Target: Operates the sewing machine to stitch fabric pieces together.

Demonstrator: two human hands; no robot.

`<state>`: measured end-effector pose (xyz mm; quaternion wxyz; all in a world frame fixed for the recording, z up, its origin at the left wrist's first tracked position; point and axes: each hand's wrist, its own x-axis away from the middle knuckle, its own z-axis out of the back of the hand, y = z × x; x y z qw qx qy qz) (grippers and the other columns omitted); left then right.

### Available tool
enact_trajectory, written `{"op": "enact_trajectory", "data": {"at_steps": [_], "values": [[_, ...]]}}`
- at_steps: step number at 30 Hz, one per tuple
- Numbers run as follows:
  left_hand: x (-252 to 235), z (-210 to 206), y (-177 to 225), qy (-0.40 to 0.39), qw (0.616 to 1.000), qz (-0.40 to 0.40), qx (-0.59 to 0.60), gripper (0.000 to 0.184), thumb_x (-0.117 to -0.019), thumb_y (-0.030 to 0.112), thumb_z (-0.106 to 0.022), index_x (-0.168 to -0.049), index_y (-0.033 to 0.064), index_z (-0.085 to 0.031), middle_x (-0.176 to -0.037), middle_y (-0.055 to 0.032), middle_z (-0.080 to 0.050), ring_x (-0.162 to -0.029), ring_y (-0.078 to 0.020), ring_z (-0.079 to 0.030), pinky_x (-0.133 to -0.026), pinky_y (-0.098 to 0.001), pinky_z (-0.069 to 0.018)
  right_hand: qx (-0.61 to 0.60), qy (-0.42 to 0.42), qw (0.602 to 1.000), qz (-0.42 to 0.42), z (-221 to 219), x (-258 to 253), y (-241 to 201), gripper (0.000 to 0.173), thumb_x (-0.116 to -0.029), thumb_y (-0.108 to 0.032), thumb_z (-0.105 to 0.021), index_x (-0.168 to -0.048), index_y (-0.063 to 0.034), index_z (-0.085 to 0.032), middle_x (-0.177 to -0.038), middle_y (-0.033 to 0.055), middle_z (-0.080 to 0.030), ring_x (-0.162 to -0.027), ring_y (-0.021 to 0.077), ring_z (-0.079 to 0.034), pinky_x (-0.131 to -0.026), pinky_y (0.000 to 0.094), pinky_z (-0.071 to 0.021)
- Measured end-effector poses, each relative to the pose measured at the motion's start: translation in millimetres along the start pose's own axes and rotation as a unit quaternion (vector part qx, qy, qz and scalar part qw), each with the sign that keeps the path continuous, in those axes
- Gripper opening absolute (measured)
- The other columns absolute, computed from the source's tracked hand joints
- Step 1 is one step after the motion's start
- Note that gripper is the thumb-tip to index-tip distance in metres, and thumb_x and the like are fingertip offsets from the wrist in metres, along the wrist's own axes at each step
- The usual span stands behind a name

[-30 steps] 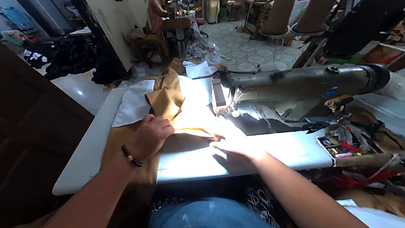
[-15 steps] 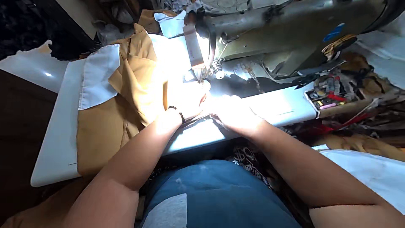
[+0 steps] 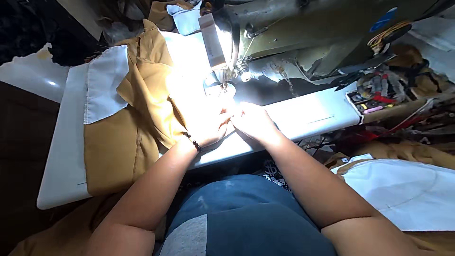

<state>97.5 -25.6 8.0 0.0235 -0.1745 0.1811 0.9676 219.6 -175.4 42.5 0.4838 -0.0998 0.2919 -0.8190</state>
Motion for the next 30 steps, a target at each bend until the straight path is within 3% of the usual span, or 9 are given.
{"op": "enact_trajectory", "data": {"at_steps": [4, 6, 10, 14, 18, 20, 24, 27, 30], "values": [[-1.2, -6.3, -1.7, -0.020, 0.998, -0.055, 0.015, 0.053, -0.0974, 0.042, -0.052, -0.131, 0.0042, -0.069, -0.140, -0.0150, -0.063, -0.135, -0.0324, -0.054, -0.113, -0.0538, -0.0381, -0.044, 0.044, 0.997, -0.055, -3.3, 3.8, 2.1, 0.008, -0.0892, -0.010, -0.066, -0.090, -0.0019, -0.065, -0.076, 0.0126, -0.064, -0.074, 0.0281, -0.066, -0.067, 0.0486, -0.0529], [-8.6, -7.1, 2.2, -0.037, 0.999, -0.038, -0.006, 0.065, -0.0906, 0.059, -0.062, -0.121, 0.0020, -0.070, -0.133, -0.0173, -0.066, -0.128, -0.0335, -0.060, -0.107, -0.0543, -0.0440, -0.050, 0.064, 0.993, -0.089, -1.8, 2.6, 1.4, 0.011, -0.0924, -0.014, -0.066, -0.095, -0.0034, -0.064, -0.073, 0.0107, -0.064, -0.071, 0.0262, -0.066, -0.064, 0.0470, -0.0529], [-41.6, -5.2, 9.1, -0.022, 0.997, -0.014, -0.079, 0.022, -0.0986, 0.017, -0.060, -0.109, 0.0027, -0.072, -0.103, -0.0174, -0.072, -0.104, -0.0354, -0.067, -0.093, -0.0527, -0.0502, -0.059, 0.122, 0.988, -0.070, 2.1, -1.8, 1.7, 0.005, -0.0852, -0.007, -0.065, -0.090, -0.0044, -0.064, -0.072, 0.0091, -0.064, -0.067, 0.0234, -0.065, -0.060, 0.0443, -0.0514], [-40.9, -16.6, -2.3, 0.076, 0.990, -0.095, -0.077, 0.018, -0.0947, 0.002, -0.058, -0.103, 0.0043, -0.074, -0.093, -0.0161, -0.068, -0.096, -0.0343, -0.066, -0.088, -0.0485, -0.0494, -0.050, 0.151, 0.987, 0.022, 0.0, -0.1, 8.7, 0.006, -0.0852, -0.004, -0.060, -0.082, -0.0037, -0.065, -0.068, 0.0087, -0.061, -0.064, 0.0216, -0.062, -0.057, 0.0404, -0.0483], [-12.4, -11.5, 10.3, 0.046, 0.998, -0.023, 0.019, 0.011, -0.0921, 0.001, -0.064, -0.098, 0.0010, -0.073, -0.097, -0.0148, -0.069, -0.096, -0.0268, -0.066, -0.086, -0.0395, -0.0504, -0.046, 0.102, 0.989, 0.098, -15.3, 10.0, 11.4, 0.015, -0.0899, -0.006, -0.060, -0.096, -0.0006, -0.073, -0.087, 0.0146, -0.071, -0.081, 0.0271, -0.071, -0.071, 0.0458, -0.0573], [0.3, -6.6, 14.7, 0.024, 0.997, 0.043, 0.064, 0.025, -0.0862, 0.004, -0.066, -0.110, 0.0013, -0.075, -0.113, -0.0168, -0.072, -0.106, -0.0284, -0.069, -0.092, -0.0445, -0.0544, -0.049, 0.075, 0.992, 0.094, -15.5, 8.9, 13.1, 0.016, -0.0912, -0.009, -0.062, -0.100, -0.0016, -0.074, -0.091, 0.0144, -0.073, -0.085, 0.0279, -0.072, -0.075, 0.0475, -0.0572], [10.4, -1.1, 21.9, -0.019, 0.987, 0.119, 0.105, 0.040, -0.0893, 0.015, -0.058, -0.127, 0.0066, -0.070, -0.132, -0.0137, -0.067, -0.125, -0.0266, -0.062, -0.104, -0.0466, -0.0483, -0.065, 0.075, 0.991, 0.085, -3.1, 5.1, 11.4, 0.010, -0.0890, -0.006, -0.063, -0.091, -0.0034, -0.072, -0.080, 0.0099, -0.068, -0.074, 0.0214, -0.065, -0.067, 0.0402, -0.0524], [10.2, -1.4, 19.7, -0.028, 0.988, 0.118, 0.097, 0.038, -0.0901, 0.018, -0.056, -0.122, 0.0076, -0.073, -0.131, -0.0118, -0.069, -0.128, -0.0268, -0.061, -0.105, -0.0483, -0.0480, -0.048, 0.020, 0.996, 0.075, -5.5, 5.5, 11.5, 0.013, -0.0906, -0.006, -0.063, -0.095, -0.0015, -0.074, -0.090, 0.0142, -0.072, -0.086, 0.0274, -0.071, -0.077, 0.0468, -0.0567], [6.1, -1.3, 12.1, -0.031, 0.992, 0.096, 0.074, 0.037, -0.0906, 0.021, -0.054, -0.119, 0.0081, -0.074, -0.127, -0.0101, -0.070, -0.120, -0.0257, -0.064, -0.098, -0.0488, -0.0498, -0.041, -0.014, 0.997, 0.060, -2.8, -2.5, 9.9, 0.011, -0.0909, -0.006, -0.063, -0.093, -0.0019, -0.074, -0.087, 0.0133, -0.071, -0.084, 0.0270, -0.069, -0.075, 0.0470, -0.0548]]}}
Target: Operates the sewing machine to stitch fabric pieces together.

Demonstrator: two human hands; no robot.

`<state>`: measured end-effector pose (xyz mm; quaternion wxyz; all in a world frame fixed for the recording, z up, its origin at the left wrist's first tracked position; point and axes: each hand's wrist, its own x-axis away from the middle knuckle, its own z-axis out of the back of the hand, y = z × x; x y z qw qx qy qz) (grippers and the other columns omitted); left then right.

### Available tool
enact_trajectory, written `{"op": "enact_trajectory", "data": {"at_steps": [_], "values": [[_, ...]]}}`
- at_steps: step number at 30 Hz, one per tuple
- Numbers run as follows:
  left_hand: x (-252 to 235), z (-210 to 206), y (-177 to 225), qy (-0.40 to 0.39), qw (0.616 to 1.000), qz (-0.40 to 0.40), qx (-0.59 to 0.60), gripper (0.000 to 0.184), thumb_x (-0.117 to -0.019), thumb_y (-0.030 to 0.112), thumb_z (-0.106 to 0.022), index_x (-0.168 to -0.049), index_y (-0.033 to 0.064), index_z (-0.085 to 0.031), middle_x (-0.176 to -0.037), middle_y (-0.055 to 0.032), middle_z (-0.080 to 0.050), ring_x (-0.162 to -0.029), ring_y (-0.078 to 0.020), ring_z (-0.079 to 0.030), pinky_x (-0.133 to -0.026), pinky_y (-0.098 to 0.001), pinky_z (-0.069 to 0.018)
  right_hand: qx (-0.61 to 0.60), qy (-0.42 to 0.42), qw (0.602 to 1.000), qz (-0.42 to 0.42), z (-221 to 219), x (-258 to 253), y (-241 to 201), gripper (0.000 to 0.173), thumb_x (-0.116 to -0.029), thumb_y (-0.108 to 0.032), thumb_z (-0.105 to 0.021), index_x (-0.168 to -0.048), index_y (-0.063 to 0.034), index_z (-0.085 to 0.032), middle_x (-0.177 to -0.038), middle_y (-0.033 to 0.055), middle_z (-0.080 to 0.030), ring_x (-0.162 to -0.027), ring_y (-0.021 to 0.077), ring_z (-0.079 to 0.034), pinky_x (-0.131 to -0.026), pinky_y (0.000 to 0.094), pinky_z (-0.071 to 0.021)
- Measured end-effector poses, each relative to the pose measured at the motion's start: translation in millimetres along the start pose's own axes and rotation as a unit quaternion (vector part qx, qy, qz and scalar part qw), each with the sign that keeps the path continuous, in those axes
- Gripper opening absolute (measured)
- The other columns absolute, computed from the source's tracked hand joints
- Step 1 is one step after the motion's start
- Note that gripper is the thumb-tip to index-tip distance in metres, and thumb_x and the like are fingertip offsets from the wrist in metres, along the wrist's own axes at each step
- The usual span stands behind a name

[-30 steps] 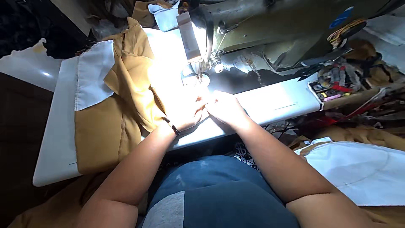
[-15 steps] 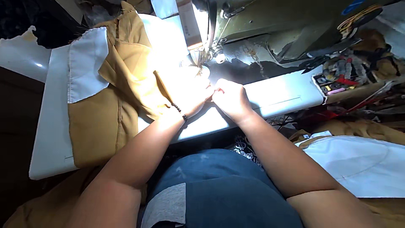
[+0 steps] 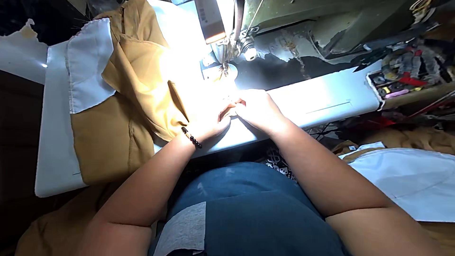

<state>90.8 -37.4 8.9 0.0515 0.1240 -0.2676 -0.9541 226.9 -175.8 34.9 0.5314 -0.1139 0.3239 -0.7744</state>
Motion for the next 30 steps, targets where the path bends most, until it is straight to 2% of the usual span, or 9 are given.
{"op": "enact_trajectory", "data": {"at_steps": [4, 9, 13, 15, 17, 21, 25, 27, 30], "values": [[-18.1, 6.3, -11.6, -0.001, 1.000, 0.007, -0.013, 0.037, -0.0953, 0.020, -0.050, -0.121, 0.0072, -0.073, -0.128, -0.0124, -0.069, -0.121, -0.0270, -0.064, -0.100, -0.0470, -0.0488, 0.022, -0.041, 0.998, -0.048, 4.5, -23.2, -4.3, 0.013, -0.0948, -0.012, -0.065, -0.099, -0.0027, -0.073, -0.093, 0.0146, -0.071, -0.091, 0.0300, -0.069, -0.080, 0.0507, -0.0537], [-46.3, 11.6, -34.1, 0.073, 0.995, -0.044, -0.059, 0.029, -0.0951, 0.016, -0.052, -0.108, 0.0021, -0.074, -0.115, -0.0178, -0.071, -0.115, -0.0307, -0.065, -0.103, -0.0433, -0.0480, 0.059, -0.036, 0.996, -0.058, -2.1, -54.8, 0.3, 0.027, -0.1003, -0.027, -0.064, -0.107, -0.0020, -0.074, -0.106, 0.0173, -0.072, -0.104, 0.0326, -0.069, -0.091, 0.0508, -0.0530], [-54.6, 10.7, -36.5, 0.110, 0.984, -0.015, -0.141, 0.036, -0.1024, 0.030, -0.049, -0.103, 0.0068, -0.076, -0.113, -0.0186, -0.067, -0.114, -0.0367, -0.060, -0.101, -0.0506, -0.0439, 0.014, 0.059, 0.995, -0.082, -7.7, -53.7, 14.2, 0.033, -0.1060, -0.024, -0.051, -0.106, 0.0008, -0.073, -0.104, 0.0175, -0.068, -0.099, 0.0281, -0.068, -0.089, 0.0447, -0.0538], [-53.5, 18.7, -25.6, 0.081, 0.981, 0.017, -0.175, 0.039, -0.1085, 0.028, -0.042, -0.110, 0.0033, -0.073, -0.114, -0.0187, -0.070, -0.115, -0.0351, -0.065, -0.102, -0.0494, -0.0487, -0.013, 0.122, 0.991, -0.059, -8.8, -48.0, 23.0, 0.035, -0.1053, -0.020, -0.048, -0.092, 0.0035, -0.071, -0.094, 0.0169, -0.066, -0.089, 0.0250, -0.066, -0.082, 0.0401, -0.0520], [-47.7, 35.6, -11.0, 0.029, 0.978, 0.050, -0.198, 0.040, -0.1108, 0.028, -0.038, -0.120, 0.0041, -0.069, -0.118, -0.0175, -0.071, -0.118, -0.0345, -0.066, -0.102, -0.0506, -0.0501, -0.024, 0.091, 0.995, -0.035, -2.2, -46.6, 28.5, 0.031, -0.0999, -0.016, -0.053, -0.087, 0.0048, -0.072, -0.092, 0.0182, -0.067, -0.092, 0.0273, -0.066, -0.085, 0.0426, -0.0509], [1.7, 87.6, 17.3, -0.167, 0.923, 0.183, -0.294, 0.052, -0.0964, 0.044, -0.064, -0.132, 0.0058, -0.062, -0.128, -0.0236, -0.061, -0.120, -0.0458, -0.058, -0.092, -0.0645, -0.0482, 0.000, 0.023, 0.999, -0.031, -2.5, -55.9, 25.3, 0.031, -0.0890, -0.023, -0.073, -0.112, -0.0017, -0.075, -0.104, 0.0161, -0.069, -0.105, 0.0306, -0.062, -0.096, 0.0462, -0.0469], [57.9, 127.3, -12.2, -0.204, 0.875, 0.251, -0.361, 0.048, -0.0904, 0.024, -0.077, -0.135, 0.0135, -0.064, -0.128, -0.0251, -0.062, -0.120, -0.0517, -0.056, -0.089, -0.0716, -0.0445, -0.007, 0.031, 0.999, -0.039, -11.2, -65.2, 28.6, 0.027, -0.0875, -0.032, -0.078, -0.099, -0.0074, -0.076, -0.104, 0.0116, -0.069, -0.110, 0.0310, -0.061, -0.096, 0.0549, -0.0429], [82.4, 140.5, -32.6, -0.175, 0.892, 0.211, -0.359, 0.045, -0.0913, 0.021, -0.077, -0.135, 0.0190, -0.066, -0.129, -0.0177, -0.064, -0.119, -0.0452, -0.059, -0.101, -0.0736, -0.0350, -0.020, -0.005, 1.000, -0.012, -6.0, -60.4, 34.7, 0.026, -0.0872, -0.030, -0.075, -0.096, -0.0058, -0.073, -0.106, 0.0117, -0.068, -0.112, 0.0313, -0.059, -0.097, 0.0569, -0.0414], [104.2, 147.5, -41.7, -0.047, 0.930, 0.115, -0.347, 0.032, -0.0941, -0.005, -0.063, -0.121, 0.0085, -0.073, -0.108, -0.0191, -0.074, -0.103, -0.0423, -0.069, -0.108, -0.0711, -0.0326, -0.128, -0.037, 0.991, 0.032, 7.6, -49.7, 36.0, 0.021, -0.0861, -0.016, -0.076, -0.097, 0.0012, -0.072, -0.109, 0.0149, -0.067, -0.109, 0.0254, -0.059, -0.097, 0.0440, -0.0448]]}}
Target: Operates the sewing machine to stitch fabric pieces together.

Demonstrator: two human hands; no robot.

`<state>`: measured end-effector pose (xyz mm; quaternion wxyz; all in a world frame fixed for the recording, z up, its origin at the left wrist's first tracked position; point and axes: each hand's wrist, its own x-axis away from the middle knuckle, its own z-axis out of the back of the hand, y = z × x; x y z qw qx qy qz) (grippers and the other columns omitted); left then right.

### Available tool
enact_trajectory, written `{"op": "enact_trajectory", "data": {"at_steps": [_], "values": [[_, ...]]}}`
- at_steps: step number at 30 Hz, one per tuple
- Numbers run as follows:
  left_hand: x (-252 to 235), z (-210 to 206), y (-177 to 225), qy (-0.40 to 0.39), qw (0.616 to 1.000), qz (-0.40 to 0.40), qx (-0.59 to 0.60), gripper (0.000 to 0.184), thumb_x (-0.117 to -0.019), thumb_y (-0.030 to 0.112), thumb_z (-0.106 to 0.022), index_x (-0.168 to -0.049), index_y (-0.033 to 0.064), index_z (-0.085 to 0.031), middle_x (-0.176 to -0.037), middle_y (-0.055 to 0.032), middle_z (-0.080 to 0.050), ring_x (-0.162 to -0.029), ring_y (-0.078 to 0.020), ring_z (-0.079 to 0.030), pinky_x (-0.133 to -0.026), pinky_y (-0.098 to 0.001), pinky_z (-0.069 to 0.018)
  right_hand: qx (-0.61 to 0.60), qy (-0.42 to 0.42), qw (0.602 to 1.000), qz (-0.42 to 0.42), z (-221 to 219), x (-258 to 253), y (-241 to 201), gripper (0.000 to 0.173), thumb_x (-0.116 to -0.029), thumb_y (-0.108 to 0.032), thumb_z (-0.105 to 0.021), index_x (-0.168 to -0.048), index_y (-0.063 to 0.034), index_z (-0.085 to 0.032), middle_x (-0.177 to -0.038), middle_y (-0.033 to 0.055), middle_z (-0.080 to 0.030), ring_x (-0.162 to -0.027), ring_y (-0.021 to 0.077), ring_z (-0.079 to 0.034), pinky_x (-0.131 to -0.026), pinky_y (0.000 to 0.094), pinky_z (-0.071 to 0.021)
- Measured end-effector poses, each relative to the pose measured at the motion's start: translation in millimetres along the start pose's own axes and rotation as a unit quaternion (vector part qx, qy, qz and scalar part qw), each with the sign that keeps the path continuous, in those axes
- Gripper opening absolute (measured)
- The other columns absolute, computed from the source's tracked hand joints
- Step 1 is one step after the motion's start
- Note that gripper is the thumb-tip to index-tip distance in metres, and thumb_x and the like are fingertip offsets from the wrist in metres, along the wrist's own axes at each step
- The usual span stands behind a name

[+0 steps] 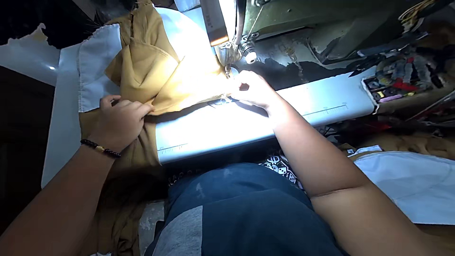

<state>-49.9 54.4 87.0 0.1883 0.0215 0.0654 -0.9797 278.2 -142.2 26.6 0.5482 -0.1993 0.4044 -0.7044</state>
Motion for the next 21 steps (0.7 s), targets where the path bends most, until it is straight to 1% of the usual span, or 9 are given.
{"op": "enact_trajectory", "data": {"at_steps": [3, 5, 7, 8, 10, 11, 16, 18, 21], "values": [[3.1, 20.1, -5.2, 0.108, 0.993, -0.024, 0.035, 0.042, -0.0981, -0.009, -0.042, -0.129, 0.0036, -0.068, -0.117, -0.0243, -0.072, -0.110, -0.0434, -0.069, -0.113, -0.0670, -0.0327, -0.203, 0.041, 0.974, -0.091, 0.7, -0.5, -17.1, 0.021, -0.0974, -0.008, -0.067, -0.114, 0.0044, -0.062, -0.110, 0.0110, -0.066, -0.097, 0.0112, -0.064, -0.087, 0.0280, -0.0540], [0.4, 36.1, -13.5, 0.162, 0.984, -0.056, 0.041, 0.041, -0.1001, -0.004, -0.037, -0.124, 0.0021, -0.070, -0.121, -0.0236, -0.071, -0.114, -0.0418, -0.068, -0.115, -0.0627, -0.0325, -0.327, 0.058, 0.926, -0.178, -1.6, 1.7, -31.9, 0.024, -0.1078, -0.017, -0.052, -0.127, -0.0023, -0.049, -0.110, 0.0100, -0.065, -0.081, 0.0141, -0.070, -0.068, 0.0293, -0.0600], [1.1, 45.9, -17.4, 0.134, 0.989, -0.063, 0.019, 0.036, -0.0981, -0.005, -0.042, -0.110, 0.0017, -0.075, -0.115, -0.0222, -0.072, -0.111, -0.0419, -0.068, -0.113, -0.0634, -0.0338, -0.397, 0.063, 0.882, -0.244, -9.4, 20.7, -49.2, 0.024, -0.1106, -0.022, -0.044, -0.130, -0.0082, -0.042, -0.093, 0.0101, -0.065, -0.060, 0.0177, -0.067, -0.051, 0.0311, -0.0593], [2.7, 51.7, -12.9, 0.056, 0.998, -0.035, -0.004, 0.032, -0.0963, -0.007, -0.047, -0.106, 0.0038, -0.076, -0.110, -0.0212, -0.073, -0.109, -0.0432, -0.067, -0.110, -0.0672, -0.0352, -0.422, 0.052, 0.867, -0.258, -17.1, 38.4, -57.3, 0.024, -0.1101, -0.023, -0.044, -0.131, -0.0110, -0.042, -0.085, 0.0083, -0.065, -0.052, 0.0152, -0.063, -0.045, 0.0282, -0.0555], [-6.6, 58.9, 7.7, -0.128, 0.990, 0.024, -0.053, 0.022, -0.0945, 0.001, -0.063, -0.104, 0.0115, -0.079, -0.102, -0.0169, -0.073, -0.098, -0.0417, -0.069, -0.087, -0.0694, -0.0494, -0.446, 0.002, 0.863, -0.239, -34.6, 76.6, -63.1, 0.022, -0.1074, -0.014, -0.049, -0.128, -0.0104, -0.046, -0.077, 0.0055, -0.061, -0.050, 0.0111, -0.058, -0.045, 0.0246, -0.0526], [-15.7, 59.1, 22.2, -0.151, 0.988, 0.008, -0.035, 0.017, -0.0943, 0.005, -0.066, -0.105, 0.0102, -0.078, -0.099, -0.0170, -0.072, -0.093, -0.0412, -0.070, -0.077, -0.0669, -0.0533, -0.437, -0.022, 0.872, -0.220, -39.8, 89.1, -60.8, 0.022, -0.1047, -0.007, -0.052, -0.127, -0.0085, -0.050, -0.078, 0.0040, -0.061, -0.053, 0.0090, -0.058, -0.049, 0.0233, -0.0536], [-94.3, 31.2, 113.9, 0.022, 0.972, -0.164, 0.169, 0.030, -0.0995, 0.008, -0.052, -0.118, 0.0111, -0.075, -0.093, -0.0162, -0.074, -0.085, -0.0359, -0.072, -0.073, -0.0566, -0.0545, -0.278, 0.004, 0.952, -0.131, -31.9, 90.6, -52.3, 0.018, -0.1041, -0.013, -0.057, -0.111, -0.0020, -0.070, -0.090, 0.0027, -0.072, -0.065, 0.0054, -0.069, -0.061, 0.0225, -0.0605], [-124.9, 4.9, 128.3, -0.028, 0.961, -0.134, 0.240, 0.024, -0.1000, 0.012, -0.051, -0.109, 0.0098, -0.073, -0.101, -0.0132, -0.073, -0.099, -0.0317, -0.069, -0.085, -0.0572, -0.0509, -0.368, 0.012, 0.910, -0.192, -30.4, 97.2, -56.9, 0.016, -0.1066, -0.014, -0.052, -0.108, -0.0037, -0.065, -0.079, 0.0019, -0.067, -0.057, 0.0044, -0.062, -0.054, 0.0187, -0.0546], [-134.2, -50.4, 131.9, -0.010, 0.929, -0.142, 0.342, 0.018, -0.0950, 0.013, -0.052, -0.102, 0.0035, -0.067, -0.094, -0.0130, -0.067, -0.093, -0.0274, -0.066, -0.081, -0.0504, -0.0497, -0.523, 0.041, 0.806, -0.272, -25.9, 104.1, -57.9, 0.018, -0.1086, -0.015, -0.045, -0.102, -0.0081, -0.061, -0.074, 0.0015, -0.062, -0.054, 0.0042, -0.056, -0.051, 0.0174, -0.0498]]}}
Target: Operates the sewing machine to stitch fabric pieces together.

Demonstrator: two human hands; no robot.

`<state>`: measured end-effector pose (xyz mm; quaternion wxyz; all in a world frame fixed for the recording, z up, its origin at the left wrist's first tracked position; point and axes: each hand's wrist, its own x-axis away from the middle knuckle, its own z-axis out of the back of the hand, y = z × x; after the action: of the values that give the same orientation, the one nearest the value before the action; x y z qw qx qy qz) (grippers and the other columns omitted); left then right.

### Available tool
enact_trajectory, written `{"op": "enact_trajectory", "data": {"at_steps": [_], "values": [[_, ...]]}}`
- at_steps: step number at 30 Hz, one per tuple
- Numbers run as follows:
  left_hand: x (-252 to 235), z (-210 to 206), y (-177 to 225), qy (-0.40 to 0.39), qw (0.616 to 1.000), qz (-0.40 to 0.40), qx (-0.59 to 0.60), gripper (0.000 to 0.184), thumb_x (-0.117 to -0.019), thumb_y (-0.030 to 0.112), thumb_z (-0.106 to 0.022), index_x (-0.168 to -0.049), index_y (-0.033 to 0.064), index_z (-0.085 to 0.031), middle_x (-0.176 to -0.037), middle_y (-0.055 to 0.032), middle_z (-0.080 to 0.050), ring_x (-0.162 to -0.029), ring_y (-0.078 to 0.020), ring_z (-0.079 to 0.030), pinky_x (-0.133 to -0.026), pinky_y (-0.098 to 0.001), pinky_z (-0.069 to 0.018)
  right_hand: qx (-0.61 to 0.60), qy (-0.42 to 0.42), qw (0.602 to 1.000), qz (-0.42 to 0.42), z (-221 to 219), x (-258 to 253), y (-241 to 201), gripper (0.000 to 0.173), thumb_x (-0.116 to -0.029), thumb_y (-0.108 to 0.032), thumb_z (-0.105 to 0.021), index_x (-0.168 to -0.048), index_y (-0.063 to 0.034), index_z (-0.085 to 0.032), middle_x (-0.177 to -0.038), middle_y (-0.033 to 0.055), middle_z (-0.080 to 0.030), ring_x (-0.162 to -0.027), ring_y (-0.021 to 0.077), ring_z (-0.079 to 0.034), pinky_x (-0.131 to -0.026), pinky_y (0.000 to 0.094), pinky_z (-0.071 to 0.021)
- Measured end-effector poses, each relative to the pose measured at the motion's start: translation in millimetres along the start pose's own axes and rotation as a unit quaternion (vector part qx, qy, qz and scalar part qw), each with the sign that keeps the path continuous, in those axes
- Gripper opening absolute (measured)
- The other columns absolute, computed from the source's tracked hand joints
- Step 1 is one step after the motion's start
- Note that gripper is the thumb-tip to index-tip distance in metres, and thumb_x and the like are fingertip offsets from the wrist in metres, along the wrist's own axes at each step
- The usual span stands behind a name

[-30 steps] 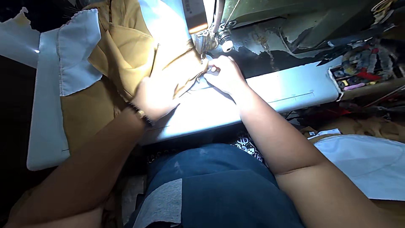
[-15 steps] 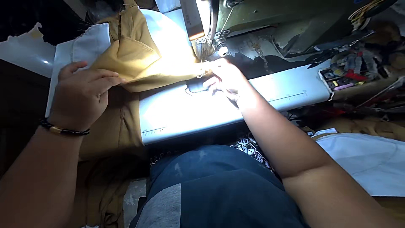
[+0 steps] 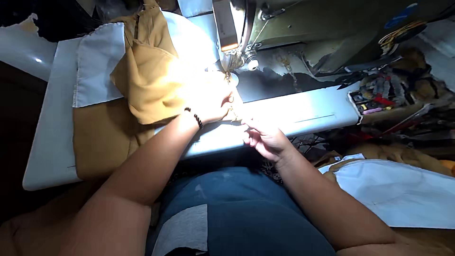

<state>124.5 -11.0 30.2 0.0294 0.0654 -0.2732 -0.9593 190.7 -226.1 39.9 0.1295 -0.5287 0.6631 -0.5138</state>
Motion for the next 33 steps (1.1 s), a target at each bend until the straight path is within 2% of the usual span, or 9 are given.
{"op": "enact_trajectory", "data": {"at_steps": [4, 7, 11, 13, 18, 22, 27, 30, 33], "values": [[14.4, -7.8, 3.9, -0.008, 0.995, 0.078, 0.069, 0.021, -0.1008, 0.017, -0.054, -0.105, 0.0049, -0.070, -0.093, -0.0078, -0.071, -0.086, -0.0153, -0.066, -0.079, -0.0386, -0.0517, 0.163, 0.039, 0.983, 0.070, 8.7, -14.5, -9.7, 0.020, -0.1097, -0.014, -0.045, -0.111, -0.0029, -0.062, -0.072, 0.0032, -0.067, -0.050, 0.0049, -0.062, -0.045, 0.0180, -0.0516], [9.2, 3.9, 15.2, -0.044, 0.985, 0.151, 0.074, 0.013, -0.0994, 0.017, -0.061, -0.099, 0.0081, -0.071, -0.085, -0.0039, -0.066, -0.078, -0.0128, -0.061, -0.073, -0.0363, -0.0488, 0.453, 0.104, 0.865, 0.189, 24.7, -39.3, -25.0, 0.020, -0.1050, -0.016, -0.053, -0.109, -0.0019, -0.066, -0.097, 0.0077, -0.062, -0.067, 0.0085, -0.061, -0.061, 0.0257, -0.0554], [1.8, 12.4, 29.0, -0.079, 0.971, 0.208, 0.093, 0.031, -0.0996, 0.012, -0.059, -0.130, 0.0085, -0.068, -0.102, -0.0098, -0.071, -0.088, -0.0169, -0.063, -0.082, -0.0398, -0.0494, 0.432, 0.087, 0.895, 0.063, 19.9, -63.1, -45.9, 0.031, -0.1114, -0.023, -0.044, -0.097, -0.0020, -0.061, -0.064, 0.0037, -0.058, -0.044, 0.0069, -0.053, -0.043, 0.0225, -0.0475], [2.4, 7.6, 24.8, -0.066, 0.962, 0.211, 0.160, 0.031, -0.0974, 0.004, -0.056, -0.126, 0.0054, -0.066, -0.102, -0.0082, -0.068, -0.087, -0.0109, -0.060, -0.079, -0.0322, -0.0486, 0.431, 0.076, 0.899, 0.022, 16.5, -66.9, -50.9, 0.034, -0.1120, -0.026, -0.042, -0.096, -0.0015, -0.059, -0.063, 0.0039, -0.054, -0.043, 0.0084, -0.051, -0.043, 0.0235, -0.0468], [21.1, -11.4, 18.6, 0.021, 0.988, 0.067, 0.137, 0.024, -0.1001, 0.005, -0.052, -0.113, -0.0019, -0.072, -0.106, -0.0117, -0.071, -0.098, -0.0129, -0.066, -0.090, -0.0322, -0.0529, 0.442, 0.075, 0.894, 0.020, 15.1, -68.5, -49.4, 0.042, -0.1122, -0.032, -0.040, -0.088, -0.0036, -0.059, -0.060, 0.0033, -0.053, -0.042, 0.0095, -0.048, -0.042, 0.0247, -0.0448], [38.1, -38.3, 20.2, 0.090, 0.980, -0.124, -0.127, 0.033, -0.0889, 0.003, -0.058, -0.116, 0.0059, -0.075, -0.117, -0.0135, -0.072, -0.110, -0.0320, -0.068, -0.090, -0.0542, -0.0530, 0.593, 0.065, 0.795, 0.108, 5.1, -61.4, -45.1, 0.037, -0.1059, -0.032, -0.053, -0.086, -0.0026, -0.062, -0.074, 0.0119, -0.060, -0.069, 0.0261, -0.060, -0.064, 0.0480, -0.0483], [43.2, -38.2, 30.5, 0.163, 0.974, -0.104, -0.114, 0.010, -0.0871, 0.005, -0.062, -0.088, 0.0008, -0.071, -0.084, -0.0119, -0.070, -0.079, -0.0261, -0.070, -0.069, -0.0422, -0.0579, 0.685, 0.082, 0.718, 0.092, -17.9, -52.1, -44.2, 0.040, -0.1021, -0.039, -0.059, -0.092, -0.0001, -0.062, -0.086, 0.0184, -0.065, -0.087, 0.0367, -0.068, -0.071, 0.0549, -0.0523], [44.1, -34.5, 30.4, 0.165, 0.985, 0.042, -0.027, 0.024, -0.0944, 0.008, -0.054, -0.110, 0.0017, -0.071, -0.105, -0.0140, -0.073, -0.095, -0.0255, -0.071, -0.083, -0.0436, -0.0580, 0.698, 0.106, 0.697, 0.125, -17.2, -55.0, -34.7, 0.036, -0.1037, -0.034, -0.054, -0.088, -0.0020, -0.060, -0.085, 0.0164, -0.063, -0.083, 0.0344, -0.067, -0.066, 0.0518, -0.0521], [39.6, -35.5, 24.3, 0.153, 0.987, 0.031, 0.029, 0.031, -0.0963, 0.013, -0.057, -0.119, 0.0017, -0.074, -0.132, -0.0155, -0.064, -0.120, -0.0239, -0.063, -0.100, -0.0388, -0.0528, 0.705, 0.113, 0.675, 0.188, -14.6, -55.8, -29.4, 0.029, -0.1021, -0.024, -0.053, -0.087, -0.0014, -0.064, -0.086, 0.0164, -0.065, -0.084, 0.0337, -0.069, -0.065, 0.0506, -0.0527]]}}
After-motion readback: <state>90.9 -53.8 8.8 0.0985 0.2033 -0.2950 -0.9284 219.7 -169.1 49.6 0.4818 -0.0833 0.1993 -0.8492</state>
